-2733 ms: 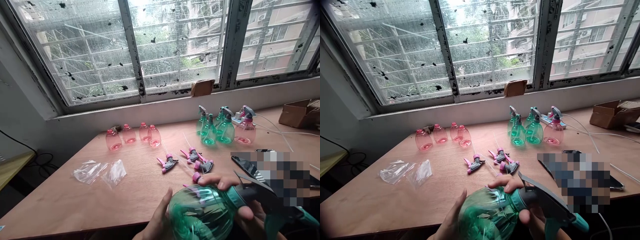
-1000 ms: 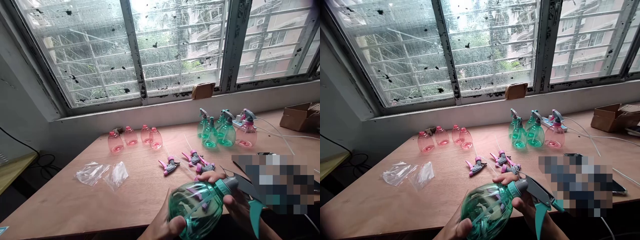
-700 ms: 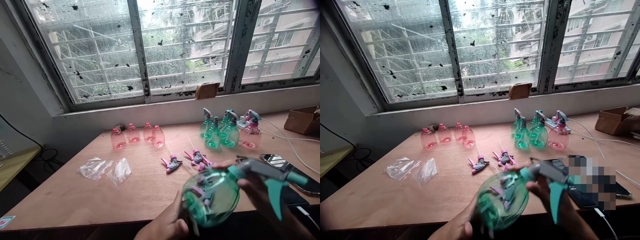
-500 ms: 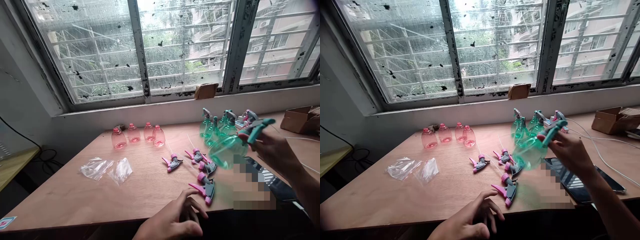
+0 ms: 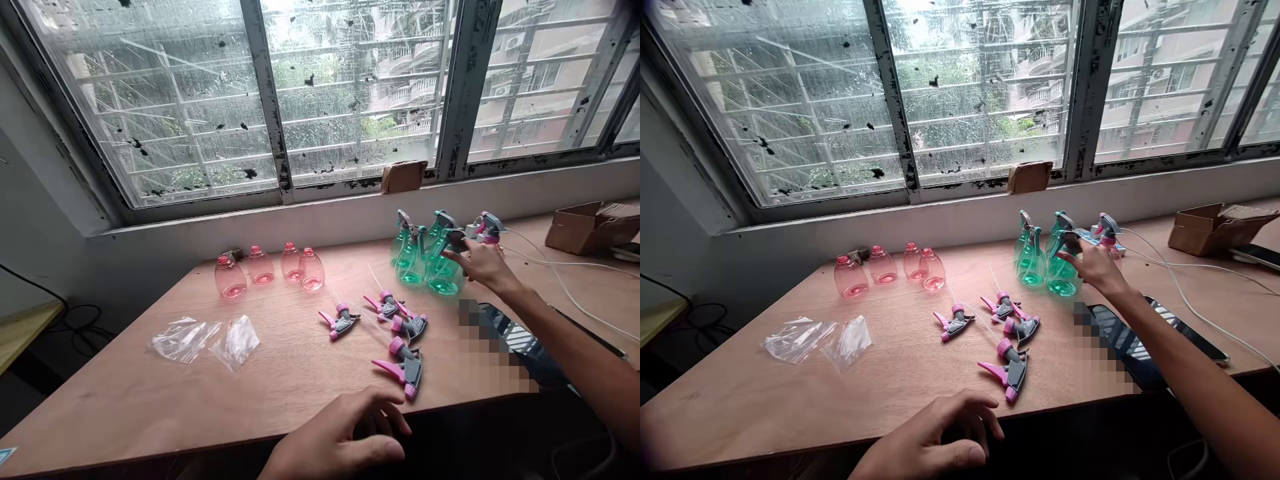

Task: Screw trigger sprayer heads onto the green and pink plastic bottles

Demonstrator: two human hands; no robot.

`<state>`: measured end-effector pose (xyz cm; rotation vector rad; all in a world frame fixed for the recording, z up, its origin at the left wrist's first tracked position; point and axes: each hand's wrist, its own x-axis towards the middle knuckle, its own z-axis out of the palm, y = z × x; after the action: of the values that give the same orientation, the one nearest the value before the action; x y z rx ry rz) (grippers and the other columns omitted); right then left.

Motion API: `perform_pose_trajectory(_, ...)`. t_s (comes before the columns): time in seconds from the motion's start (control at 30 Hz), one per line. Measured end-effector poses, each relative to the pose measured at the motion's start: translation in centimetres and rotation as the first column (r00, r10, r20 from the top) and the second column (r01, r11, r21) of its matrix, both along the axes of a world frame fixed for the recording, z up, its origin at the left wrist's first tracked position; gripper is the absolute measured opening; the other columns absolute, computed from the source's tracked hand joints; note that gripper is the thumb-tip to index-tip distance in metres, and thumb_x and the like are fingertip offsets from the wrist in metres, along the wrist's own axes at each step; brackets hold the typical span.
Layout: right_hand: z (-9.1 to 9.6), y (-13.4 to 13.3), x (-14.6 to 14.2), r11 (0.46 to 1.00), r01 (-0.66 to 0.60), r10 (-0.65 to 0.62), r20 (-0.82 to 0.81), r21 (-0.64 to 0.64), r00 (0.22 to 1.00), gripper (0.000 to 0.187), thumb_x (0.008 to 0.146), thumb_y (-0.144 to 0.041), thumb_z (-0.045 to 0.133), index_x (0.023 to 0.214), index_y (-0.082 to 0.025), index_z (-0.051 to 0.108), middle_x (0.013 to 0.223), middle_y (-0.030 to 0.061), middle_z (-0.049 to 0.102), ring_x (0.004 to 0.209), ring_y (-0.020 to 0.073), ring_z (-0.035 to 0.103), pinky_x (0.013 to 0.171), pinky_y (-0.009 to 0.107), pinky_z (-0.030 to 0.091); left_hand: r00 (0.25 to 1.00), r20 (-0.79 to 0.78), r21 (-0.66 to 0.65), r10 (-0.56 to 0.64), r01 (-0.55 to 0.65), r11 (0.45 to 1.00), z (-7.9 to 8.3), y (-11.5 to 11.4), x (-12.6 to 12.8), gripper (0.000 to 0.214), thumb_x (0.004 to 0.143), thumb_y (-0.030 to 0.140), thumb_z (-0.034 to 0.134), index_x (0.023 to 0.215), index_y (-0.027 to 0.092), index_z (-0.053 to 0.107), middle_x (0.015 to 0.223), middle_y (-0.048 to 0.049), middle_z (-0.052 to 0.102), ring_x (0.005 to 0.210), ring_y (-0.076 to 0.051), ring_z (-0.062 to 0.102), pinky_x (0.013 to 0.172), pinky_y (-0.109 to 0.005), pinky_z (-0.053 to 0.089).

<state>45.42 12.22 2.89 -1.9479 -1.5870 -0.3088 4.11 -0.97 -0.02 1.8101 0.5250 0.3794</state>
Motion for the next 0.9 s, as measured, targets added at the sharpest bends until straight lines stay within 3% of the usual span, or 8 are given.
perform_pose_trajectory(0.23,0.8,-2.0,-1.0,0.973,-0.107,0.07,-0.183,-0.205,0.981,0.08,0.097,-0.061,0.048,0.139,0.007,0.047,0.07,0.0151,0.075,0.055,0.0248,0.072,0.061,0.036,0.049,0.998,0.037,-0.025,0.041,-0.04,0.999,0.0,-0.4,-0.2,0.039,0.095,0.028,0.069,0.133,0.024,0.059,0.123,-0.0106,0.073,0.103,-0.024,0.07,0.092,-0.037,0.053)
perform_pose_trajectory(0.33,0.9,-3.5,-0.7,0.978,-0.057,0.03,-0.137,-0.199,0.99,0.077,0.092,-0.05,0.067,0.142,0.004,0.045,0.104,0.0301,0.075,0.092,0.0372,0.075,0.074,0.04,0.053,0.985,0.048,0.13,0.163,-0.168,0.977,1.5,-0.6,-0.9,0.03,0.099,0.031,0.065,0.128,0.025,0.064,0.119,-0.0093,0.074,0.105,-0.024,0.07,0.092,-0.035,0.054)
perform_pose_trajectory(0.4,0.5,-5.1,-1.1,0.986,-0.013,0.001,-0.073,-0.165,0.997,0.073,0.091,-0.044,0.072,0.141,0.002,0.047,0.132,0.0363,0.062,0.121,0.0453,0.062,0.087,0.046,0.052,0.958,0.1,0.393,0.269,-0.287,0.874,3.4,0.1,-1.4,0.023,0.102,0.032,0.06,0.123,0.025,0.067,0.117,-0.0086,0.075,0.104,-0.023,0.069,0.093,-0.034,0.054)
perform_pose_trajectory(0.47,-0.6,-6.8,-2.3,0.993,-0.026,0.026,0.001,-0.119,1.0,0.068,0.094,-0.044,0.067,0.145,-0.004,0.045,0.137,0.032,0.061,0.12,0.0457,0.062,0.088,0.049,0.054,0.893,0.208,0.619,0.399,-0.436,0.653,5.4,2.2,-1.7,0.024,0.103,0.033,0.056,0.124,0.023,0.063,0.121,-0.0098,0.072,0.11,-0.025,0.067,0.095,-0.037,0.053)
perform_pose_trajectory(0.53,-2.3,-8.2,-4.3,0.987,-0.145,0.148,0.046,-0.07,0.988,0.063,0.099,-0.04,0.058,0.151,-0.009,0.04,0.128,0.0268,0.069,0.106,0.041,0.071,0.088,0.05,0.057,0.815,0.184,0.77,0.549,-0.467,0.436,6.8,5.7,-1.8,0.032,0.101,0.037,0.057,0.13,0.024,0.057,0.13,-0.009,0.067,0.112,-0.027,0.066,0.099,-0.042,0.053)
perform_pose_trajectory(0.63,-5.1,-8.8,-7.7,0.927,-0.364,0.372,0.106,-0.086,0.922,0.051,0.102,-0.025,0.044,0.152,-0.017,0.044,0.149,0.0209,0.057,0.132,0.0373,0.058,0.105,0.053,0.051,0.748,0.179,0.791,0.639,-0.495,0.359,6.8,12.5,-1.8,0.056,0.092,0.037,0.07,0.141,0.022,0.048,0.143,-0.013,0.056,0.132,-0.034,0.054,0.111,-0.051,0.045)
perform_pose_trajectory(0.77,-6.1,-6.3,-11.2,0.854,-0.442,0.486,0.116,-0.275,0.866,0.072,0.091,-0.003,0.042,0.159,-0.027,0.036,0.163,0.0127,0.041,0.148,0.0305,0.04,0.116,0.049,0.041,0.612,0.251,0.785,0.75,-0.582,0.213,3.6,20.3,-1.6,0.078,0.086,0.037,0.078,0.149,0.015,0.038,0.153,-0.0202,0.042,0.145,-0.043,0.036,0.118,-0.062,0.032)
perform_pose_trajectory(0.9,-3.6,-2.1,-13.1,0.779,-0.401,0.502,0.096,-0.483,0.859,0.057,0.096,-0.002,0.044,0.148,-0.021,0.052,0.14,0.0158,0.065,0.13,0.0316,0.061,0.104,0.044,0.051,0.55,0.303,0.778,0.778,-0.614,0.132,0.0,23.7,-1.0,0.054,0.096,0.037,0.068,0.144,0.02,0.049,0.153,-0.0135,0.047,0.137,-0.037,0.048,0.112,-0.063,0.04)
